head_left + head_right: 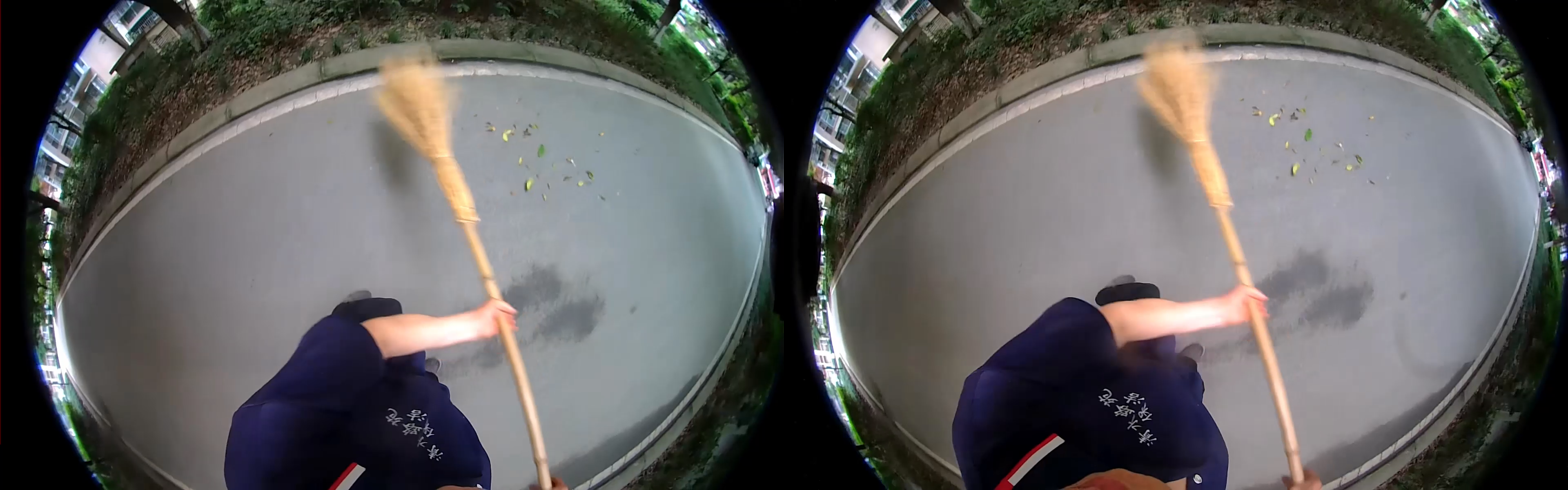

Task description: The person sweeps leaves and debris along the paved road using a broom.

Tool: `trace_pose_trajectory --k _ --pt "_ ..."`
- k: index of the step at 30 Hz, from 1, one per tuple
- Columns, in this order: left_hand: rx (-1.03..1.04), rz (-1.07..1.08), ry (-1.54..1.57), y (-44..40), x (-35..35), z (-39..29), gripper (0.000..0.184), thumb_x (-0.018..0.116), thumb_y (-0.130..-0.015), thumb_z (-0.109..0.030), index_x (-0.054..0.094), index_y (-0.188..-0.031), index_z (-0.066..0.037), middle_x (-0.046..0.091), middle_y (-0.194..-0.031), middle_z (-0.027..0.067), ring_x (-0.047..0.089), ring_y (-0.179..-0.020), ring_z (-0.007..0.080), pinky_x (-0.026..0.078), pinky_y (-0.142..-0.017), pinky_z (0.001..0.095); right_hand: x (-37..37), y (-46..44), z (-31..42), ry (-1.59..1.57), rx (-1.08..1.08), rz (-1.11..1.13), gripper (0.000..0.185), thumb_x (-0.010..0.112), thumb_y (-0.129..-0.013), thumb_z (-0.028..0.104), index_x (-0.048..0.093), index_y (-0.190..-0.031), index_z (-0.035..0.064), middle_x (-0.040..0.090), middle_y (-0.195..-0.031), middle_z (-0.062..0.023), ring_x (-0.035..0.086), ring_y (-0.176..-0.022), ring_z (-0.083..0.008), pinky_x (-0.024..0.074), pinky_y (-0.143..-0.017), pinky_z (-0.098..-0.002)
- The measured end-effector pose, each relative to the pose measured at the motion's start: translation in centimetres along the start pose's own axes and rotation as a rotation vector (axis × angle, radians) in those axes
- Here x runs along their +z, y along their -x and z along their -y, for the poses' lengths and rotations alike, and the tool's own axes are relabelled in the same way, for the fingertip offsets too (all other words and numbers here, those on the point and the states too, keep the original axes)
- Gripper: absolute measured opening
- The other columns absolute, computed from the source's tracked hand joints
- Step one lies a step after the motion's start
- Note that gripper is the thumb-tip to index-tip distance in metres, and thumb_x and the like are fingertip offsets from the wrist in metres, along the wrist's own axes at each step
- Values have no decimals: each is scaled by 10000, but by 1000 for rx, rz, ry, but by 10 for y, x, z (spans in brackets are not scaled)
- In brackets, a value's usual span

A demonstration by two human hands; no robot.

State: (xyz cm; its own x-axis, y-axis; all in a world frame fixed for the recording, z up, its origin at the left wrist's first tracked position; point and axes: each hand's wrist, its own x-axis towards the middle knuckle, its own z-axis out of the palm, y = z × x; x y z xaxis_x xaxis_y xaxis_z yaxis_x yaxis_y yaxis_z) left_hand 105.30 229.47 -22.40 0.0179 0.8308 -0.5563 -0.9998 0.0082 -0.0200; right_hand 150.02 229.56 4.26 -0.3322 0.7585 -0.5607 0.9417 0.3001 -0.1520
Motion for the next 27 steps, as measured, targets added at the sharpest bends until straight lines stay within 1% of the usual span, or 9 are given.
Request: trace_pose_trajectory --k 1,2,3,7,10,15,20,24,27 --pt "102 -70 -31 12 -31 -51 137 614 -677 -66 489 -710 -22 501 -633 127 535 -588 285 487 -644 444 15 -34 29 -96 -25 84 390 786 -616 167 624 -919 -17 635 -758 -149 601 -707 -188 483 -629 -363" --pt "202 -257 -4 32 -52 -103 146 597 -672 -50 452 -654 -50 451 -552 105 498 -478 275 482 -541 440 25 -69 86 -319 106 242 301 761 -584 99 613 -801 -48 566 -569 -81 524 -459 -171 425 -433 -318" --pt "246 -267 35 48 -86 -158 171 601 -669 -45 432 -647 -57 431 -546 97 495 -473 277 482 -530 435 74 -114 80 -439 67 379 297 788 -580 83 627 -796 -41 530 -534 -36 470 -420 -100 370 -365 -263" --pt "587 -473 126 129 -207 -378 214 613 -649 2 410 -665 -64 434 -577 95 465 -458 247 474 -495 405 109 -198 313 -184 -318 281 349 785 -577 193 658 -867 48 599 -606 -97 569 -534 -198 457 -535 -325" --pt "865 -543 252 209 -199 -511 181 594 -690 -48 419 -657 -84 425 -550 70 440 -442 232 456 -482 363 88 -231 520 -141 -503 274 320 730 -614 206 652 -902 90 626 -693 -133 616 -677 -272 464 -648 -361" --pt "683 -642 319 253 -212 -678 215 571 -707 -73 398 -581 -102 379 -478 45 435 -462 204 426 -483 328 12 -258 773 -82 -632 336 306 698 -658 174 636 -944 82 628 -746 -151 610 -752 -318 461 -682 -379" --pt "446 -652 254 131 -198 -668 261 580 -638 -168 354 -515 -123 389 -498 73 403 -465 234 372 -466 379 -36 -276 755 -52 -503 145 288 729 -628 190 643 -883 89 612 -701 -140 594 -667 -312 462 -618 -376" --pt "81 -616 50 6 -83 -542 151 547 -662 -92 419 -583 -76 411 -546 107 446 -511 283 424 -512 431 -57 -217 599 -289 -64 11 337 753 -570 122 639 -869 19 608 -655 -108 562 -585 -148 456 -566 -309" --pt "-189 -602 -22 -73 7 -455 157 519 -691 -18 416 -592 -81 383 -563 90 439 -555 252 449 -536 402 -91 -139 597 -476 212 -44 405 758 -639 44 574 -978 -77 612 -870 -134 542 -792 -153 489 -653 -312"
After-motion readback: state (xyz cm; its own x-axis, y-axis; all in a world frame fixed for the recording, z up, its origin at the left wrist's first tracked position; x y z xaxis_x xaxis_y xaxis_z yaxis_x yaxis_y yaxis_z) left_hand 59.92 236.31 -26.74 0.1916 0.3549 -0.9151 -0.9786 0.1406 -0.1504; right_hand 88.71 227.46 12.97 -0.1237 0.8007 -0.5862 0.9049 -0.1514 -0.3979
